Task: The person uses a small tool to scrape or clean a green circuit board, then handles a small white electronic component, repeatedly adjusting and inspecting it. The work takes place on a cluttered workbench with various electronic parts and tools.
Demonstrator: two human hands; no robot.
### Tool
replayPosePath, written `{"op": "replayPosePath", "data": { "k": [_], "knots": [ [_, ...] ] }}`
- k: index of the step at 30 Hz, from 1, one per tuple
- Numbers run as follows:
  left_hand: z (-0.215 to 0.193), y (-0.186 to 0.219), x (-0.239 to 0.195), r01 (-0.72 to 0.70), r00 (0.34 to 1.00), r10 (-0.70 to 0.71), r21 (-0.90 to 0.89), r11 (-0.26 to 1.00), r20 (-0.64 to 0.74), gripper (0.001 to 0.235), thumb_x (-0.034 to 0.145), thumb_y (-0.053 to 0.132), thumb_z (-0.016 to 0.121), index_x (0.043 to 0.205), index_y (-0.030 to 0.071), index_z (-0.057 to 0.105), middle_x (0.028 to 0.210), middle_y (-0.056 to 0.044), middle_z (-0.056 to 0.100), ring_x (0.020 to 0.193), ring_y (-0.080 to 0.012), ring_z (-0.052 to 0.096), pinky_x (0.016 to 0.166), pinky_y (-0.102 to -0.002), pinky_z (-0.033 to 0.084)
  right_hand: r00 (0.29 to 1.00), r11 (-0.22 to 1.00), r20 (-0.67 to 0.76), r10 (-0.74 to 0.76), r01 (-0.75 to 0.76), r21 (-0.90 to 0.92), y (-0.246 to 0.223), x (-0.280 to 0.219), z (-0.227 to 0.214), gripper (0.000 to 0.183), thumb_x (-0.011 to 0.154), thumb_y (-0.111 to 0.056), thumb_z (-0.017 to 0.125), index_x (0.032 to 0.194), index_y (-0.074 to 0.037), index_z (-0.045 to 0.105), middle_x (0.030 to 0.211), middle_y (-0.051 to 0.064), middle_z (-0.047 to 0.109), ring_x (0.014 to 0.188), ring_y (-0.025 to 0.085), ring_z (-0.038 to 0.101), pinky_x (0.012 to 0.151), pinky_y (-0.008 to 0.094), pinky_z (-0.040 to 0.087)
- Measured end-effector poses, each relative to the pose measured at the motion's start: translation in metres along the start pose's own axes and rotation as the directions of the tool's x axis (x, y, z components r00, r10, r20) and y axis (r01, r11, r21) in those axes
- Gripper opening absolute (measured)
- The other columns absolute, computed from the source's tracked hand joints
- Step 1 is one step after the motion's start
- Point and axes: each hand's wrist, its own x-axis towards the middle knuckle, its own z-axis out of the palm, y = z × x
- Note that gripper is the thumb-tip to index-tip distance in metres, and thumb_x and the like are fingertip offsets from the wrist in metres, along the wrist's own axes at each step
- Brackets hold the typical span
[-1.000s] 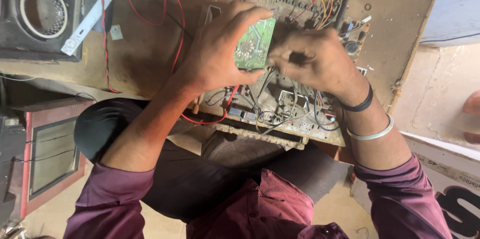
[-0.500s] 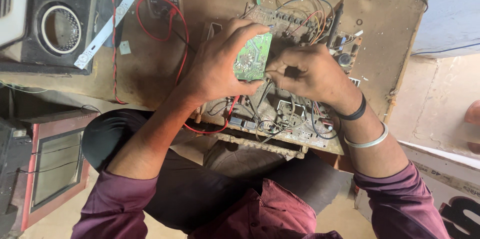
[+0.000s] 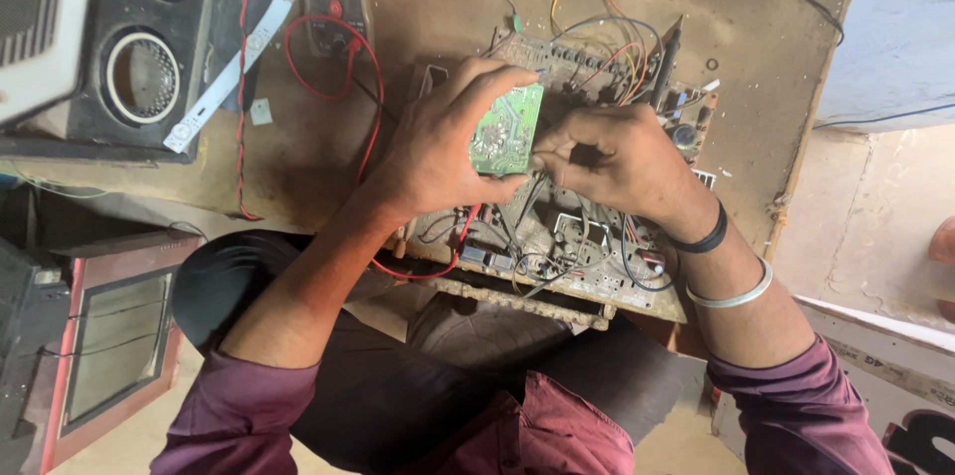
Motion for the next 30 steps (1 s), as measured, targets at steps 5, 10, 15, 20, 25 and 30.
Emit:
{"op": "replayPosePath", "data": {
  "k": [5, 10, 15, 20, 25, 30],
  "knots": [
    [-0.0019, 0.0018, 0.0031, 0.018, 1.0, -0.018, -0.018, 1.0, 0.007, 0.088, 0.069, 0.022, 0.092, 0.144, 0.014, 0.049, 0.14, -0.011, 0.055, 0.128, -0.0326, 0.061, 0.103, -0.043, 0.053, 1.0, 0.999, 0.007, 0.021, -0.021, 0.025, -0.0017, 0.0031, -0.0023, 0.008, 0.087, -0.009, 0.079, 0.092, -0.005, 0.074, 0.08, 0.006, 0.075, 0.072, 0.017, 0.074, 0.067, 0.031, 0.059],
    [-0.001, 0.0026, 0.0027, 0.024, 1.0, -0.024, -0.012, 1.0, 0.014, 0.089, 0.067, 0.021, 0.093, 0.144, 0.013, 0.049, 0.14, -0.012, 0.054, 0.129, -0.0339, 0.059, 0.104, -0.045, 0.051, 0.999, 0.999, 0.009, 0.032, -0.033, 0.02, -0.0015, 0.0012, -0.003, 0.009, 0.086, -0.008, 0.08, 0.092, -0.004, 0.074, 0.078, 0.007, 0.074, 0.07, 0.018, 0.073, 0.067, 0.032, 0.057],
    [-0.0004, 0.0033, 0.0013, 0.012, 1.0, -0.012, -0.008, 1.0, 0.011, 0.089, 0.067, 0.021, 0.093, 0.144, 0.013, 0.049, 0.14, -0.011, 0.054, 0.13, -0.0338, 0.059, 0.105, -0.045, 0.051, 0.998, 0.998, -0.009, 0.055, -0.055, 0.018, 0.0008, -0.0003, -0.001, 0.01, 0.086, -0.008, 0.079, 0.095, -0.004, 0.075, 0.079, 0.007, 0.074, 0.071, 0.018, 0.073, 0.068, 0.032, 0.058],
    [-0.0012, 0.0036, 0.0024, 0.023, 1.0, -0.022, -0.017, 1.0, 0.018, 0.089, 0.067, 0.021, 0.093, 0.144, 0.013, 0.049, 0.139, -0.011, 0.055, 0.128, -0.0331, 0.06, 0.104, -0.043, 0.053, 0.999, 0.999, -0.014, 0.033, -0.033, 0.015, 0.002, 0.0002, 0.0004, 0.009, 0.087, -0.008, 0.079, 0.094, -0.004, 0.074, 0.081, 0.007, 0.076, 0.073, 0.018, 0.075, 0.068, 0.031, 0.059],
    [-0.0018, 0.0042, 0.0026, 0.022, 1.0, -0.022, -0.025, 0.999, 0.02, 0.089, 0.068, 0.021, 0.093, 0.144, 0.013, 0.049, 0.14, -0.012, 0.054, 0.128, -0.0334, 0.061, 0.103, -0.044, 0.053, 1.0, 1.0, -0.008, 0.02, -0.02, 0.011, 0.0024, -0.001, 0.0003, 0.009, 0.088, -0.008, 0.079, 0.094, -0.004, 0.074, 0.082, 0.008, 0.075, 0.074, 0.019, 0.075, 0.068, 0.032, 0.059],
    [-0.0015, 0.0031, 0.0024, 0.036, 0.999, -0.035, -0.031, 0.999, 0.026, 0.088, 0.068, 0.021, 0.092, 0.144, 0.013, 0.049, 0.139, -0.011, 0.055, 0.127, -0.0326, 0.061, 0.102, -0.043, 0.054, 1.0, 1.0, -0.005, -0.003, 0.003, 0.025, 0.0023, -0.0018, 0.0005, 0.009, 0.088, -0.008, 0.08, 0.093, -0.004, 0.073, 0.082, 0.007, 0.074, 0.075, 0.019, 0.075, 0.071, 0.032, 0.059]
  ]
}}
